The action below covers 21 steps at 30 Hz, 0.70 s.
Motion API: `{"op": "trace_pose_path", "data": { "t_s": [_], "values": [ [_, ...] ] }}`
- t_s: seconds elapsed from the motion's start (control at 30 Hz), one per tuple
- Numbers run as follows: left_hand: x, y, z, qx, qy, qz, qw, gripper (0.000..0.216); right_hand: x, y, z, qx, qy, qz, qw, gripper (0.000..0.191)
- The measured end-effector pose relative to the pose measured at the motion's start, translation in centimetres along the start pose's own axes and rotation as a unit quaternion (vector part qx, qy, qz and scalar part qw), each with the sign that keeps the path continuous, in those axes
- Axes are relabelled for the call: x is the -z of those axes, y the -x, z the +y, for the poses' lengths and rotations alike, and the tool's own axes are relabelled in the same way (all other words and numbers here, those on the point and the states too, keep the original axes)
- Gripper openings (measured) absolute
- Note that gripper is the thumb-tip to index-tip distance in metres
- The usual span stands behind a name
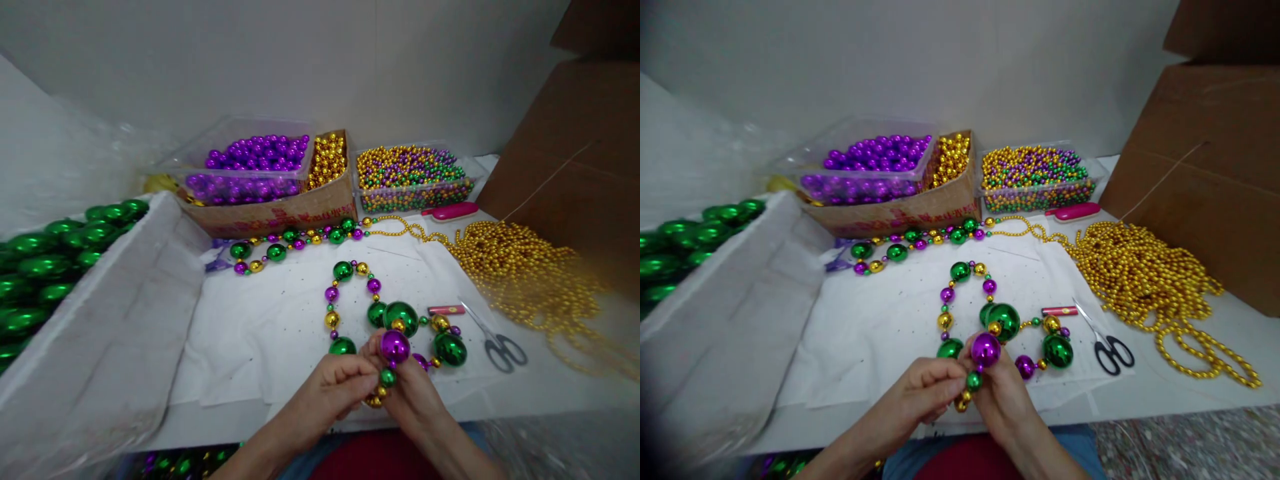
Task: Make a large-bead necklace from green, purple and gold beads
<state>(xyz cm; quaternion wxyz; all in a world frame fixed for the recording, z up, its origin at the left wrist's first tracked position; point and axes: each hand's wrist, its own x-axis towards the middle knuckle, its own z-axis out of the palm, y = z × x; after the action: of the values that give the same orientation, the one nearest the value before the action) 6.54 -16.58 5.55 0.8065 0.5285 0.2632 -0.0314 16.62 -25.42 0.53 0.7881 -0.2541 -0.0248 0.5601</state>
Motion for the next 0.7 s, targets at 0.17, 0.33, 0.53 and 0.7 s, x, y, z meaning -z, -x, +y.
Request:
{"op": "trace_pose_path", "data": {
  "t_s": [0.17,0.33,0.53,0.7],
  "values": [
    [-0.6,0.3,-0.9,0.051,0.19,-0.013,0.98,0.024,0.0,-0.6,-0.8,0.036,0.091,-0.086,0.991,0.016],
    [-0.5,-0.3,-2.0,0.112,0.282,-0.038,0.952,0.031,0.5,-0.7,-0.4,0.061,0.149,-0.089,0.983,0.019],
    [-0.3,-0.5,-2.6,0.167,0.286,-0.056,0.942,0.04,1.0,-0.7,0.1,0.045,0.153,-0.105,0.982,0.018],
    [-0.2,-0.4,-3.0,0.144,0.316,-0.035,0.937,0.032,1.1,-0.9,0.0,0.037,0.148,-0.103,0.983,0.018]
  ]
}}
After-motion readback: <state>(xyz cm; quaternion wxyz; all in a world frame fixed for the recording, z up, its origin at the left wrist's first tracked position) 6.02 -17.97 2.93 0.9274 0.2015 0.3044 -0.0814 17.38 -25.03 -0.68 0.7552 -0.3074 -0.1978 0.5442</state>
